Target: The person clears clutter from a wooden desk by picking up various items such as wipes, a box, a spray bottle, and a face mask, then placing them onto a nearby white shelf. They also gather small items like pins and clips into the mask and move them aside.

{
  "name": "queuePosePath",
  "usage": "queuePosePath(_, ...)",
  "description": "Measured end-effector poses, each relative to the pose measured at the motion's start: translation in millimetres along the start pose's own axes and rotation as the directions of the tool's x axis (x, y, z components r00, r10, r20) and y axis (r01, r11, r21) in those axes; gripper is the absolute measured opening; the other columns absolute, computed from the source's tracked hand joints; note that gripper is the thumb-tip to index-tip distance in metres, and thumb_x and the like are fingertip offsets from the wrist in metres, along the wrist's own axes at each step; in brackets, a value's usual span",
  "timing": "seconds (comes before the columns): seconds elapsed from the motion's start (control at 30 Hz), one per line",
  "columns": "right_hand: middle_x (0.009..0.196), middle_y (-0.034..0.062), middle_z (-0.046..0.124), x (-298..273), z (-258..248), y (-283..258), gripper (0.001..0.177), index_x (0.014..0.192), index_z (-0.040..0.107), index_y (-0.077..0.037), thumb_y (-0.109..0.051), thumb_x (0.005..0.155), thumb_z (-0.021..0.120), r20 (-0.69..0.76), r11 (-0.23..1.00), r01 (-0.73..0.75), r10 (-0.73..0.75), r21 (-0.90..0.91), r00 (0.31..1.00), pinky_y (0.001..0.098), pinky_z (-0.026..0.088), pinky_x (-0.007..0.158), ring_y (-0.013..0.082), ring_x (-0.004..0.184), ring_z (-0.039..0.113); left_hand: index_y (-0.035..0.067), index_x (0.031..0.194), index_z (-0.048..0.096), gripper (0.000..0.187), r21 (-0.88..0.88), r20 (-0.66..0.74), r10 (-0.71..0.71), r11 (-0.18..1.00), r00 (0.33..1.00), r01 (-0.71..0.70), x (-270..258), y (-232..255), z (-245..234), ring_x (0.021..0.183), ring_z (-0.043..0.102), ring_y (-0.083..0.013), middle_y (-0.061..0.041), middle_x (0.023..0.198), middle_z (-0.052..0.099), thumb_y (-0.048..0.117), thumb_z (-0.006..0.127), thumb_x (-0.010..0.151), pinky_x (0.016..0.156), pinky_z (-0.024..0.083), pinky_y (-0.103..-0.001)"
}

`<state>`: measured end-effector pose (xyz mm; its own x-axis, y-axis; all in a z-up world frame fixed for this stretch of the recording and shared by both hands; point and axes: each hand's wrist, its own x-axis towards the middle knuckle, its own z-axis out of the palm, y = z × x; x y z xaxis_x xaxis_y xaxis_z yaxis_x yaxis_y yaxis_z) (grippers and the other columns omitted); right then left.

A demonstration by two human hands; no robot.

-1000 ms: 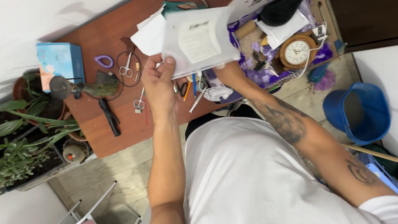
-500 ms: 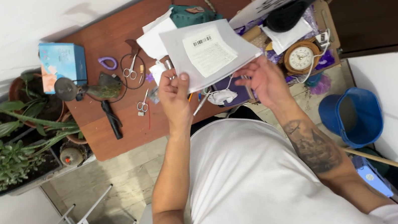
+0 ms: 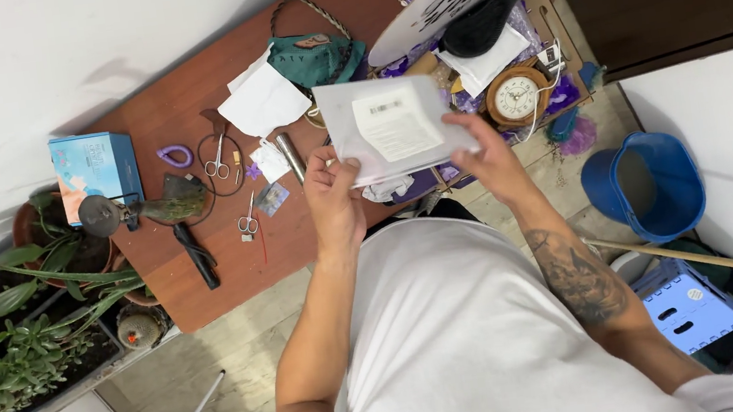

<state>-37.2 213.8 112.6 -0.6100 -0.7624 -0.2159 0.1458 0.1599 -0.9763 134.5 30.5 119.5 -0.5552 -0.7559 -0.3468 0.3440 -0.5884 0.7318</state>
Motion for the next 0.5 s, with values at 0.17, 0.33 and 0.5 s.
queuePosePath(0.17, 0.095, 0.0110, 0.067, -14, -8, 4, 0.037, 0.119, 0.072, -0.007, -0.010, 0.084, 0.082, -0.022, 0.937, 0.199, -0.214, -0.288, 0.977, 0.0366, 0.050, 0.082, 0.0232, 0.087, 0.064, 0.005, 0.105, 0.052, 0.016, -0.142, -0.028, -0.080, 0.987, 0.996, 0.075, -6, 22, 41, 0.070, 0.077, -0.0320, -0.017, 0.084, 0.073, 0.009, 0.064, 0.095, 0.060, 0.068, -0.039)
queuePosePath(0.33, 0.051, 0.0000, 0.061, -17, -20, -32, 0.007, 0.093, 0.077, -0.011, -0.005, 0.095, 0.073, -0.068, 0.923, 0.165, -0.200, -0.347, 0.978, 0.0231, 0.046, 0.057, 0.0105, 0.047, 0.055, 0.003, 0.122, 0.047, 0.039, 0.407, 0.087, 0.301, 0.859, 0.950, -0.309, -23, 31, 67, 0.069, 0.071, -0.0189, -0.016, 0.093, 0.068, 0.012, 0.072, 0.094, 0.058, 0.059, -0.027)
queuePosePath(0.5, 0.085, 0.0130, 0.071, -28, -29, -59, 0.014, 0.096, 0.075, -0.011, -0.006, 0.083, 0.075, 0.150, 0.717, 0.251, -0.203, -0.650, 0.968, 0.0481, 0.053, 0.072, 0.0387, 0.079, 0.069, 0.013, 0.119, 0.071, 0.034, 0.412, 0.903, 0.151, -0.052, 0.401, -0.910, -41, 11, 94, 0.102, 0.065, -0.0288, -0.009, 0.105, 0.068, 0.029, 0.077, 0.089, 0.087, 0.048, -0.042)
